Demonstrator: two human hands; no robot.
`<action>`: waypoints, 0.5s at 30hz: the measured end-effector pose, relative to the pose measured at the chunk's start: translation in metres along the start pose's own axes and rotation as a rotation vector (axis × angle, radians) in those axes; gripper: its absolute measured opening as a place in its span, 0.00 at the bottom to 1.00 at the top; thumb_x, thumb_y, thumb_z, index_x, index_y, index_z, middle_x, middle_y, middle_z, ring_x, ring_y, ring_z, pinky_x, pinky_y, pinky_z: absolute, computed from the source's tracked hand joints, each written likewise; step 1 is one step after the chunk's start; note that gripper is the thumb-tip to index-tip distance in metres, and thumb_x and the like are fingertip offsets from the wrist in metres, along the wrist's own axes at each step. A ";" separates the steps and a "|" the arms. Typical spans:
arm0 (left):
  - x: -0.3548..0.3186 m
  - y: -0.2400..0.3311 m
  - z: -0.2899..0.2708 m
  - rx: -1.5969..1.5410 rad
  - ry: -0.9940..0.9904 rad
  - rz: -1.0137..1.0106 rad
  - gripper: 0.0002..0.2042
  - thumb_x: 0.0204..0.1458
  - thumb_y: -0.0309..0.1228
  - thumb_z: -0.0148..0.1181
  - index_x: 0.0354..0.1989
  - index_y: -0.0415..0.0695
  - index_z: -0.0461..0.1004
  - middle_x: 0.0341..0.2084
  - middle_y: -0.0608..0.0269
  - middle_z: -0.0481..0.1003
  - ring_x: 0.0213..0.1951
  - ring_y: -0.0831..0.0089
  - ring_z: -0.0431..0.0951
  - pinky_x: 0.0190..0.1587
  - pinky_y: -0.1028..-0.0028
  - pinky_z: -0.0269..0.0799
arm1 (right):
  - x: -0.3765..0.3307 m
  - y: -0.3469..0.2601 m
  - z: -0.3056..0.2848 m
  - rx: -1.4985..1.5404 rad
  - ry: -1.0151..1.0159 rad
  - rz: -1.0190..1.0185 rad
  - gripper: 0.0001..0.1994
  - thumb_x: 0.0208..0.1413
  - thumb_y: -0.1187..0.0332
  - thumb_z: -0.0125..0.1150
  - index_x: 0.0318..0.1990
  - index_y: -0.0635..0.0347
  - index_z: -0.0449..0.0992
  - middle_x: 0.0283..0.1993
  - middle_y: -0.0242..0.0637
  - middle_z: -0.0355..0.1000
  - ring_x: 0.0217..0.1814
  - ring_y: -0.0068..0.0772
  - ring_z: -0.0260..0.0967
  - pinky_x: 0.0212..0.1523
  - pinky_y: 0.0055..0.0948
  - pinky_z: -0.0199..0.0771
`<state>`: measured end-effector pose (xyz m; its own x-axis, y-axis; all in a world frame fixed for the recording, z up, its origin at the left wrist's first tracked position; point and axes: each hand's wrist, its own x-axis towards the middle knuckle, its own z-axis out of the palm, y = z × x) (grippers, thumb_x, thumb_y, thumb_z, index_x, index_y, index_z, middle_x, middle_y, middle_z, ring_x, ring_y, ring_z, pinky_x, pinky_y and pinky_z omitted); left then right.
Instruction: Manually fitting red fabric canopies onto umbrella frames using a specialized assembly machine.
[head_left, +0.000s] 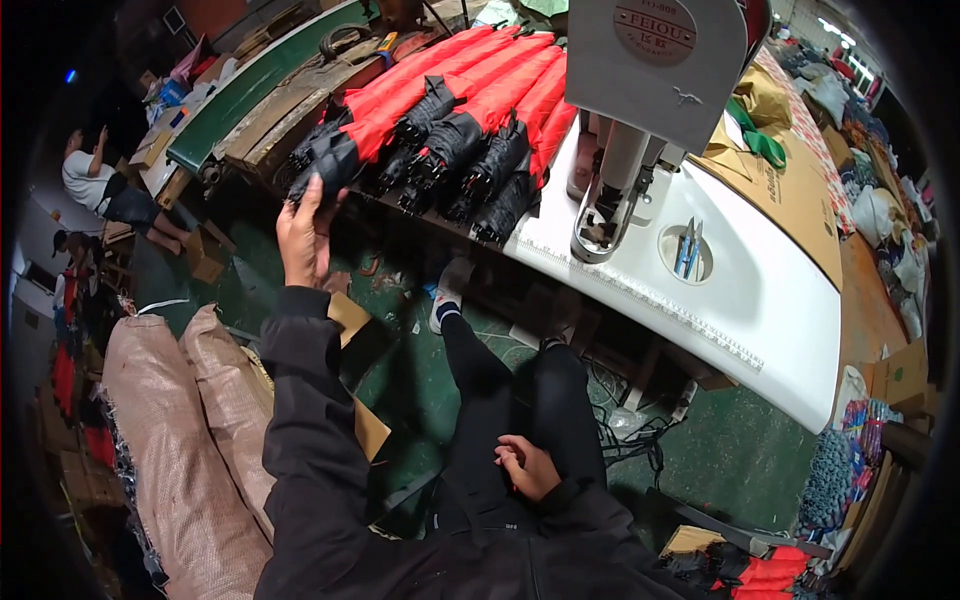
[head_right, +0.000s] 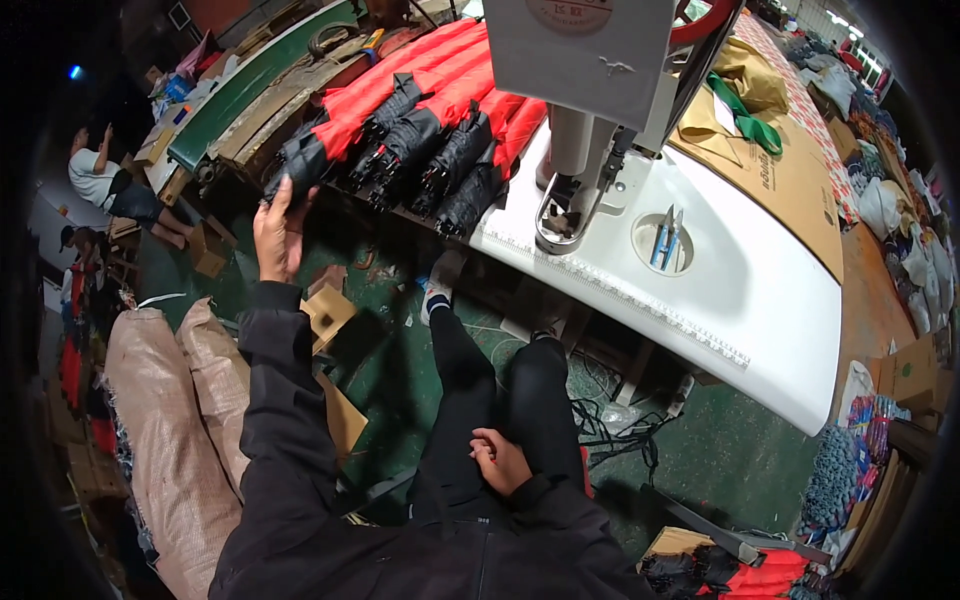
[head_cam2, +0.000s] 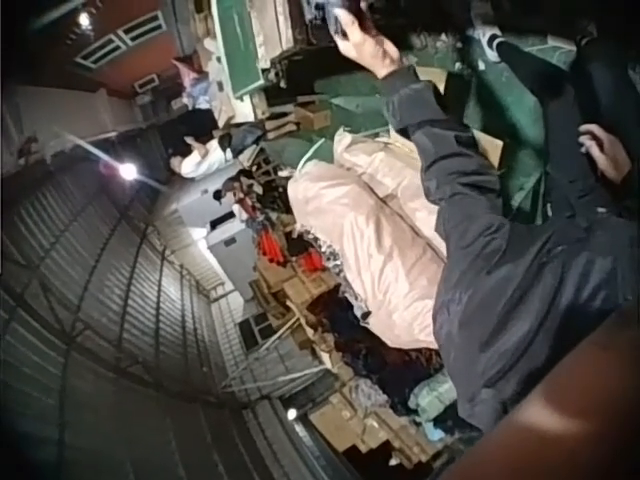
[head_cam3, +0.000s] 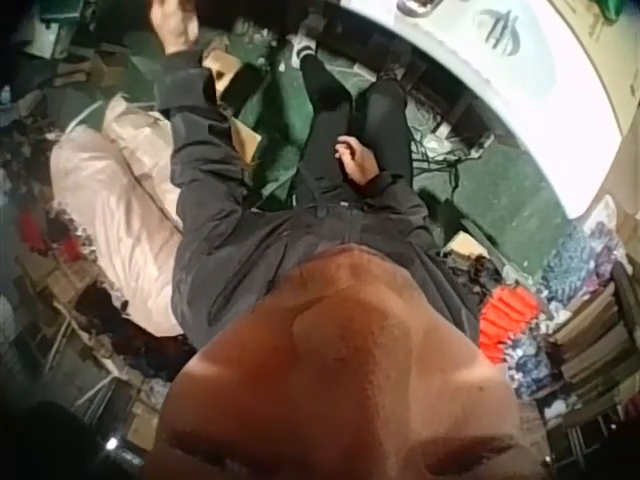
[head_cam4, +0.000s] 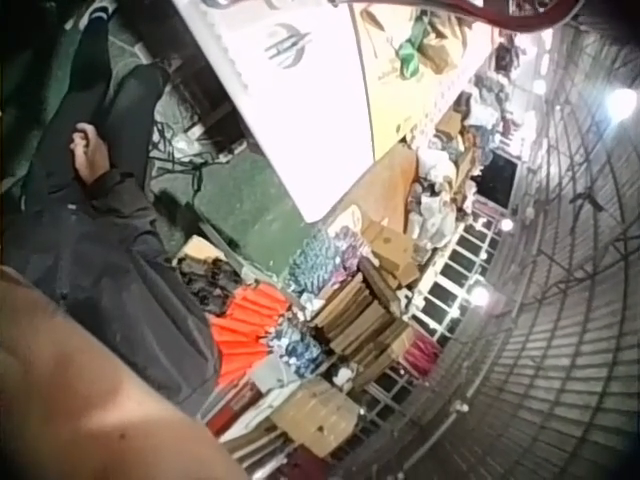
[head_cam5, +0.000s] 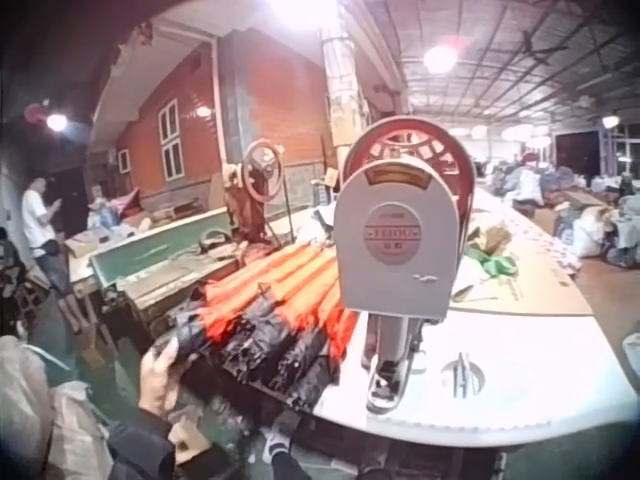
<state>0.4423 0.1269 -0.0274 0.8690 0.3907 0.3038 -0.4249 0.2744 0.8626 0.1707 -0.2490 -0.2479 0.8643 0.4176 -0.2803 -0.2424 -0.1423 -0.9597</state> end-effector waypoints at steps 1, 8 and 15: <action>-0.001 0.001 -0.002 -0.057 0.048 0.040 0.14 0.63 0.31 0.64 0.52 0.35 0.76 0.50 0.57 0.79 0.51 0.68 0.80 0.58 0.61 0.80 | -0.001 0.001 0.000 -0.002 -0.002 0.003 0.16 0.69 0.73 0.54 0.60 0.71 0.70 0.50 0.47 0.80 0.50 0.31 0.81 0.47 0.25 0.80; -0.018 0.017 0.006 -0.356 0.230 0.121 0.14 0.61 0.27 0.65 0.51 0.32 0.76 0.51 0.52 0.79 0.53 0.61 0.80 0.60 0.57 0.81 | 0.001 0.002 -0.002 -0.002 0.005 0.008 0.15 0.69 0.72 0.54 0.60 0.69 0.71 0.49 0.45 0.81 0.49 0.30 0.81 0.44 0.24 0.81; 0.023 0.052 0.025 -0.173 0.061 0.228 0.21 0.61 0.32 0.67 0.58 0.35 0.72 0.51 0.53 0.78 0.54 0.64 0.79 0.61 0.62 0.77 | -0.001 -0.002 0.005 0.014 0.008 -0.002 0.15 0.69 0.73 0.54 0.59 0.70 0.71 0.49 0.45 0.81 0.49 0.31 0.82 0.47 0.26 0.81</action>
<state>0.4463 0.1278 0.0345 0.7316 0.5099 0.4525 -0.6488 0.3170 0.6918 0.1681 -0.2444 -0.2459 0.8683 0.4108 -0.2780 -0.2464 -0.1292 -0.9605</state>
